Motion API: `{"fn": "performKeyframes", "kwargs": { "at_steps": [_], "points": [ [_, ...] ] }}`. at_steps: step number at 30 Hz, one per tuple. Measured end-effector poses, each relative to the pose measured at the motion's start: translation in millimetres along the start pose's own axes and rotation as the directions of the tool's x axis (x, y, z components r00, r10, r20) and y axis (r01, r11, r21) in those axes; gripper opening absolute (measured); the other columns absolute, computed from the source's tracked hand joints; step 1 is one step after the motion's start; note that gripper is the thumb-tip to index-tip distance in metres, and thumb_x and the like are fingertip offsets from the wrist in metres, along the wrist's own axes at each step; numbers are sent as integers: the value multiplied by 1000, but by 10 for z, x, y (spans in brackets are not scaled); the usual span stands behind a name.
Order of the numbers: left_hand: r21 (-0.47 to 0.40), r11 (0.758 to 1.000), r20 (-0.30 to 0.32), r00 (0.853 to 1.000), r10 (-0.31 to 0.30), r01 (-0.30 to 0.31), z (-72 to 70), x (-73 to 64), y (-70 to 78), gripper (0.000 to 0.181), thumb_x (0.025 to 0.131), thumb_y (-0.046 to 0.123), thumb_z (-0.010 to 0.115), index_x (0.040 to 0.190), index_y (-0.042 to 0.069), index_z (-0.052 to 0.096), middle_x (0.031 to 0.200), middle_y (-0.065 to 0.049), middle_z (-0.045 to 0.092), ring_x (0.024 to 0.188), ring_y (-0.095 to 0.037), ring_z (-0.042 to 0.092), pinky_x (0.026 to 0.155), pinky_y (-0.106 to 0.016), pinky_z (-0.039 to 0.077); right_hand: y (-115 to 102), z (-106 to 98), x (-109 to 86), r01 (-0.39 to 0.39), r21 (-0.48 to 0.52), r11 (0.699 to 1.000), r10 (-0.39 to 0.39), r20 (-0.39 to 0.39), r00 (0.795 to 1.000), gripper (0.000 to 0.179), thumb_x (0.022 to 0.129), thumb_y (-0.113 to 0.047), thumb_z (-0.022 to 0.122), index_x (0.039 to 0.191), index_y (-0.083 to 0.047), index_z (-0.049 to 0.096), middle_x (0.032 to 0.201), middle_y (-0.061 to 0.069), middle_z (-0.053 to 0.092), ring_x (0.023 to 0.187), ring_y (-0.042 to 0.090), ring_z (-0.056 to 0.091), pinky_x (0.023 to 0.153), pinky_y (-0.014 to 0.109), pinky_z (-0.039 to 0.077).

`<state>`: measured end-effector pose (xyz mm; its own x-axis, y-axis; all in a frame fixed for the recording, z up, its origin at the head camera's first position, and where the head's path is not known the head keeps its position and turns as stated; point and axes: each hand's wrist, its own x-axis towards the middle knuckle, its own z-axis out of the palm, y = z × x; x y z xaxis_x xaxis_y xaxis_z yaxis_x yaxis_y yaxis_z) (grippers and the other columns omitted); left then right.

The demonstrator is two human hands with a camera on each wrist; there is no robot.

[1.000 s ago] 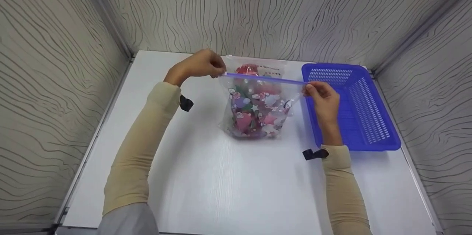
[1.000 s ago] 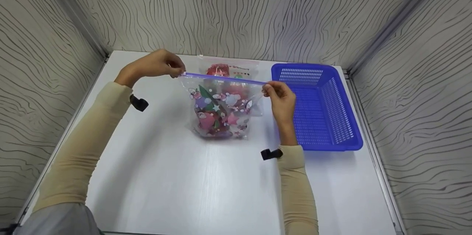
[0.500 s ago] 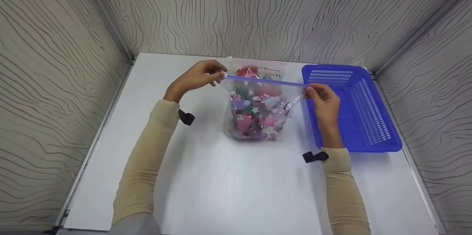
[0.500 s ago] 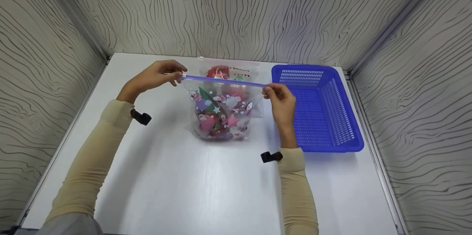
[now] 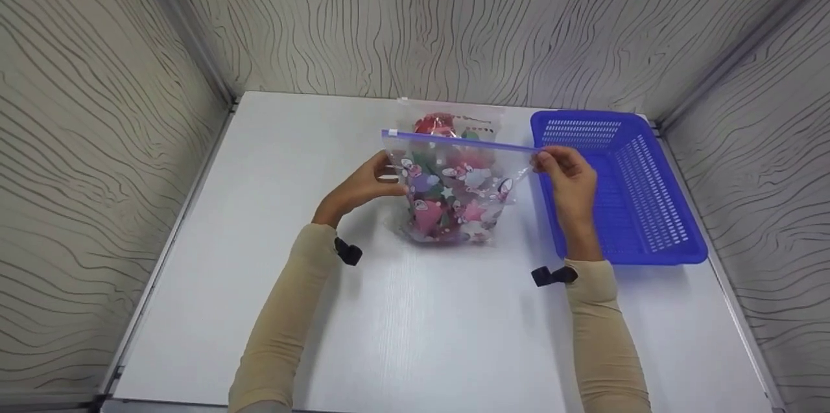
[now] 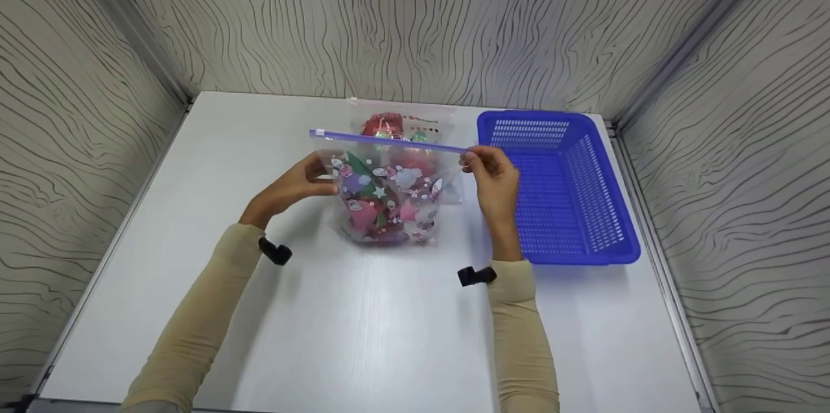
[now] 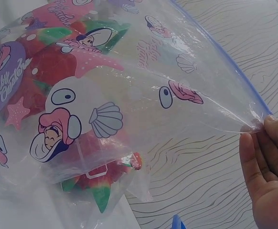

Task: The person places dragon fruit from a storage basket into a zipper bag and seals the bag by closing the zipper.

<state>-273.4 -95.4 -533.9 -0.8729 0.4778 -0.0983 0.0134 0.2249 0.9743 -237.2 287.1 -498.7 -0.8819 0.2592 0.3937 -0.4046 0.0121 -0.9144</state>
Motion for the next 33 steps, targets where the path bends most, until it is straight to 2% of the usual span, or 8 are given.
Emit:
{"fn": "performKeyframes", "kwargs": {
  "at_steps": [3,7,12,18,23,28,31,33],
  "points": [
    [-17,999,1,999,-47,47,156,-10,-156,100,82,42,90,162,21,34,164,-9,44,153,-33,45,124,-54,42,5,-9,-10,0,-2,1000,0,7,1000,20,102,0,68,111,17,67,95,2,78,86,13,74,81,25,63],
    [7,993,4,993,-116,116,326,-16,-322,119,77,50,92,168,23,21,174,-9,31,162,-35,31,130,-58,30,0,-17,-27,-6,2,1000,6,11,1000,21,102,-1,67,112,17,67,96,3,78,88,14,74,82,26,63],
    [-12,988,-10,988,-156,156,455,-16,-428,137,75,53,94,173,19,4,180,-8,13,167,-33,16,135,-51,18,-14,-9,-39,-14,60,998,13,17,1000,18,102,2,67,110,18,67,94,3,78,87,15,75,81,27,63],
    [-1,991,-64,989,-135,135,540,-41,-468,134,74,59,93,173,21,12,179,-7,20,166,-29,19,135,-46,19,-16,-19,-93,-48,110,993,46,22,999,15,102,3,66,112,14,68,100,6,77,89,17,73,83,26,62],
    [-23,988,-116,981,-153,151,587,-59,-506,132,75,61,92,172,17,14,178,-11,22,165,-32,22,135,-46,21,32,-52,-205,-104,100,989,95,96,991,28,107,-5,62,132,7,62,124,5,73,113,23,68,95,27,59],
    [-47,987,-147,977,-157,151,618,-48,-529,125,77,60,90,171,17,21,175,-11,31,163,-33,30,133,-49,25,183,-48,-336,-200,99,975,177,206,963,32,108,-5,57,140,1,55,129,-2,68,123,16,63,106,28,52],
    [-64,990,-161,977,-137,128,632,-39,-536,117,79,58,90,170,19,27,172,-8,38,161,-32,34,133,-50,27,278,-23,-425,-277,72,958,246,289,925,37,106,-3,57,142,-2,52,134,-6,64,129,11,59,109,27,47],
    [-73,991,-172,977,-127,116,640,-33,-540,113,80,58,89,169,20,31,170,-6,43,160,-31,36,132,-50,28,337,-2,-482,-329,34,944,299,338,892,44,104,-3,60,146,-4,49,138,-3,60,133,14,55,110,26,46]
  ]
}}
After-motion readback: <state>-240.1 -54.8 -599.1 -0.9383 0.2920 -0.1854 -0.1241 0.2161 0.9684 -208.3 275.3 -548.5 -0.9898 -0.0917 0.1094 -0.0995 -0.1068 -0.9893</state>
